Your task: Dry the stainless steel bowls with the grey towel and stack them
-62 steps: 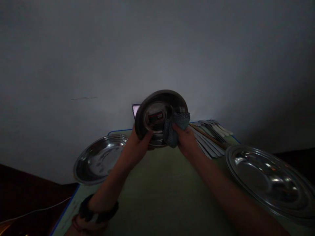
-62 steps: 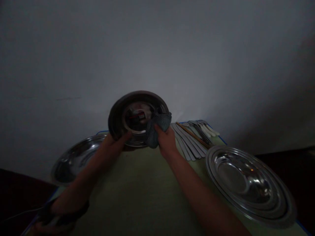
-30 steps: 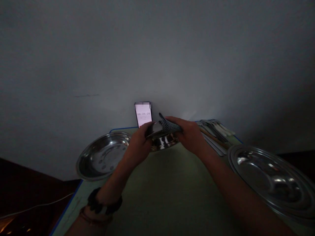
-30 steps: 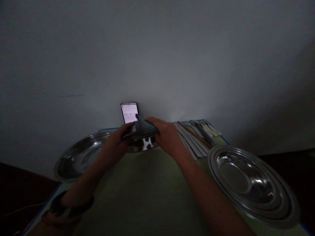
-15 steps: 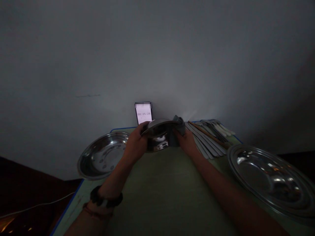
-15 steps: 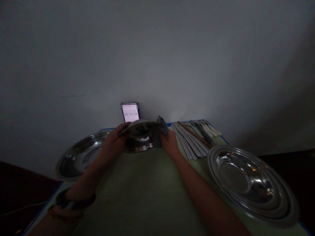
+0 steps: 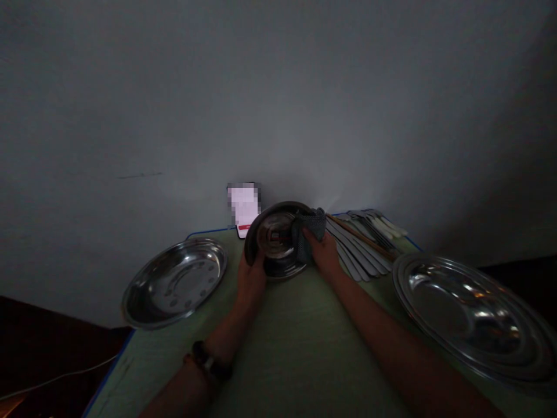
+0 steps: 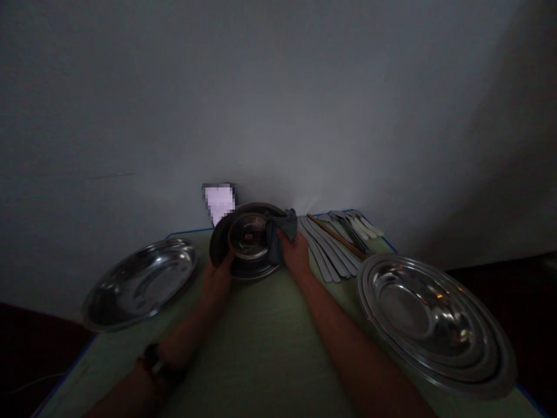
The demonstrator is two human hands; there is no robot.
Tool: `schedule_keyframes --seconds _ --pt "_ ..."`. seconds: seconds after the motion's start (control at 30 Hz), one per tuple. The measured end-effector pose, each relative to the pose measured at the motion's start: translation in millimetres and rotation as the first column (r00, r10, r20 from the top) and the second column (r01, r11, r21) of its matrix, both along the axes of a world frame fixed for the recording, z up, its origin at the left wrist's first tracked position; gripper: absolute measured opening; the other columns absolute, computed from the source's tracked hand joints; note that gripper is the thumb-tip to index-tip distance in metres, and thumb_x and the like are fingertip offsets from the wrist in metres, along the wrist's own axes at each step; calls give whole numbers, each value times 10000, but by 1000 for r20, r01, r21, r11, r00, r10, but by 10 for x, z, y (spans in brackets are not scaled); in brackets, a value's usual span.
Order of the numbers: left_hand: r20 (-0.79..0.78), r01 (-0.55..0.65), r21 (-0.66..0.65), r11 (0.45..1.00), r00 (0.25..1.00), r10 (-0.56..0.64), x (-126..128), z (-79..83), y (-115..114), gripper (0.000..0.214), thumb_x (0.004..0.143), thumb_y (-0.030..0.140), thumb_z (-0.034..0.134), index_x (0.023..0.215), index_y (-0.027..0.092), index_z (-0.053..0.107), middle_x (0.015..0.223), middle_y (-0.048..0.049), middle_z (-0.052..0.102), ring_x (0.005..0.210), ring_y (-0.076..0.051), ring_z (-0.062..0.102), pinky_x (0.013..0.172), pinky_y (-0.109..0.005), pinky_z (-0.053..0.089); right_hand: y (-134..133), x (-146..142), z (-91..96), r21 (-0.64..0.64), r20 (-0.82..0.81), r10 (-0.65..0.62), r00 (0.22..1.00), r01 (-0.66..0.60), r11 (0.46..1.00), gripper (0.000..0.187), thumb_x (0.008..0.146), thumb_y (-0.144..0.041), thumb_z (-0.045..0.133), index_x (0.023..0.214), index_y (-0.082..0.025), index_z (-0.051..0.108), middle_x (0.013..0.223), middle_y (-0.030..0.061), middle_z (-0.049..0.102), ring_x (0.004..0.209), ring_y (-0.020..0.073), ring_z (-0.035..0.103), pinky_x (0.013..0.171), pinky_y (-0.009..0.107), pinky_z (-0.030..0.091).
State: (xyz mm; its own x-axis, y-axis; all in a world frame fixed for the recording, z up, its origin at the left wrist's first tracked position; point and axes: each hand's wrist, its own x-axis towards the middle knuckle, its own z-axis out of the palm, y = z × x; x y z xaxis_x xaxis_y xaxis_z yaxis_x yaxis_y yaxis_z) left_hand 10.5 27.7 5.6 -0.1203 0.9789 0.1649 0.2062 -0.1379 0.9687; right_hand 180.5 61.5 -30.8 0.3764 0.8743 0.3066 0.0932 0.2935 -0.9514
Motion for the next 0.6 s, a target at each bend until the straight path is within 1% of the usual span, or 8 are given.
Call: schedule_keyframes --seconds 0.1,0.2,0.3,0.4,0.47,0.5,0.53,0.6 --pt "-29 -27 111 993 999 30 -32 30 16 484 839 346 572 1286 190 469 1366 -104 546 1271 -244 495 1079 -460 371 -36 33 176 -13 67 -65 996 66 998 377 749 -522 599 760 -150 659 672 38 674 663 215 620 619 318 479" --pt "-45 -53 247 967 997 66 -84 152 -4 561 806 327 611 1326 227 427 1382 -72 530 1276 -225 484 1088 -420 364 -95 59 455 32 130 -80 988 76 997 334 743 -484 621 767 -155 674 721 41 694 712 222 625 674 326 474" --pt "-38 0 327 945 999 13 -160 431 -63 463 798 285 595 1252 239 514 1282 -46 614 1197 -217 551 1046 -396 411 -194 85 777 151 288 -59 956 16 988 306 796 -430 585 862 -153 698 780 41 722 768 223 644 679 314 479" --pt "-130 118 391 913 989 -72 -250 819 -140 334 795 234 544 1122 228 607 1254 -48 637 1168 -217 574 1006 -374 440 -328 96 1056 236 489 -19 872 -112 965 239 800 -261 570 973 -169 706 837 25 740 771 197 663 701 305 498" --pt "-296 214 285 934 947 -126 -319 1060 -168 311 794 262 552 1090 206 627 1128 -75 694 1024 -225 648 881 -358 510 -421 79 1192 269 575 -18 818 -169 948 308 780 -160 547 1049 -184 696 899 21 748 792 183 677 738 307 511" --pt "-383 259 214 942 909 -163 -355 1157 -170 373 795 281 546 1154 199 605 1096 -91 704 968 -234 667 827 -365 527 -464 63 1245 277 604 -18 797 -189 942 345 772 -127 535 1074 -189 690 930 23 749 806 179 683 756 309 516" --pt "-481 299 149 943 855 -194 -391 1232 -161 426 787 305 546 1197 196 588 1068 -102 713 922 -246 678 790 -377 533 -503 43 1290 276 628 -13 778 -207 939 369 765 -102 526 1086 -189 686 956 27 749 823 178 689 774 313 520" --pt "-657 379 30 925 705 -267 -452 1313 -126 404 773 337 529 1139 211 642 1002 -99 734 863 -267 686 764 -404 529 -569 0 1358 262 669 8 743 -246 933 400 750 -63 513 1088 -187 686 1003 34 746 880 183 695 818 321 521"
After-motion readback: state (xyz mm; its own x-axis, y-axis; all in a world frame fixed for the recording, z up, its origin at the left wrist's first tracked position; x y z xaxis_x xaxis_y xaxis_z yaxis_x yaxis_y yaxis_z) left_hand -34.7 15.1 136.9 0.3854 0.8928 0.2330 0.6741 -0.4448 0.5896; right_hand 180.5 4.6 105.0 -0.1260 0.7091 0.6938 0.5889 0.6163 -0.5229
